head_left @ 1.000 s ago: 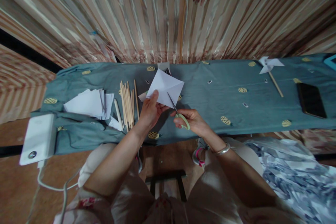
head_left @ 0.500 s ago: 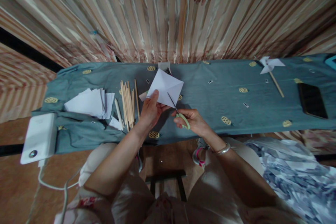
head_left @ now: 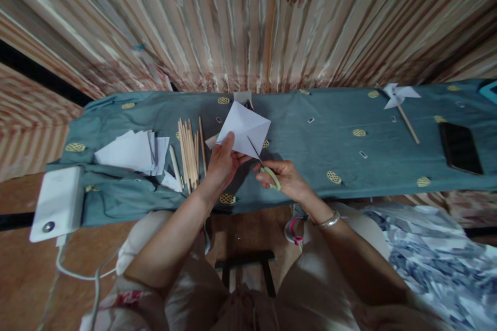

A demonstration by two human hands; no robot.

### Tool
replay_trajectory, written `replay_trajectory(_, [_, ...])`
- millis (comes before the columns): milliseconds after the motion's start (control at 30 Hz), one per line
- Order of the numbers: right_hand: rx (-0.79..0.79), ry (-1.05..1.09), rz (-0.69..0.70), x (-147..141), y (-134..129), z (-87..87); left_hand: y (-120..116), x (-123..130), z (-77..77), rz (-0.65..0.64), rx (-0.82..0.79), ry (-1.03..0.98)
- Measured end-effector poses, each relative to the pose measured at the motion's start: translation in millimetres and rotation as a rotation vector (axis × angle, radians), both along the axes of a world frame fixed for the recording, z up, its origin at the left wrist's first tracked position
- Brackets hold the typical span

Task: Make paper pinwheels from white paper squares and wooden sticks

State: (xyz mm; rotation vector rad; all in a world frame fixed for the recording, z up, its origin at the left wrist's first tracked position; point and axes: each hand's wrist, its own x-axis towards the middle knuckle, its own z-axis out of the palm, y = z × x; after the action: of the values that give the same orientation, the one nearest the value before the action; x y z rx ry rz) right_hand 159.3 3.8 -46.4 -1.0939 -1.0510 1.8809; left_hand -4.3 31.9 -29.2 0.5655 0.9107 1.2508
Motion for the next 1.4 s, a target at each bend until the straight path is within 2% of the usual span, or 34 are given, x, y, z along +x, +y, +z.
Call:
replay_trajectory(233, [0.004, -0.016, 0.074, 5, -2, 5.4, 1, -3, -1.6, 0.022, -0.007, -0.009])
replay_trajectory(467, [-0.034, -0.048, 0.259, 20, -8, 6.9, 16, -19, 10.3, 0.145, -0.004, -0.038])
replay_trajectory(567, [-0.044, -0.079, 0.284, 32, -8, 8.8, 18, -25, 14.4, 0.158, 0.020, -0.044])
replay_trajectory(667, [-0.003, -0.134, 0.199, 43, -7, 10.2, 17, -28, 15.5, 0.124, 0.035, -0.014])
replay_trajectory(867, [0.165, -0.172, -0.325, 53, 6, 7.4, 9, -18, 8.7, -0.038, -0.013, 0.050])
replay_trajectory(967, [0.178, -0.164, -0.445, 55, 14, 6.9, 4, -10, 1.9, -0.130, -0.036, 0.057])
replay_trajectory(1067, [0.205, -0.176, -0.430, 55, 17, 8.0, -1, -4, -4.3, -0.184, -0.072, 0.074])
replay_trajectory(1200, [0.253, -0.194, -0.327, 53, 16, 10.3, -6, 0, -8.3, -0.233, -0.085, 0.097])
replay_trajectory(1400, [0.215, -0.174, -0.243, 45, 14, 11.1, -9, 2, -11.4, -0.297, -0.077, 0.123])
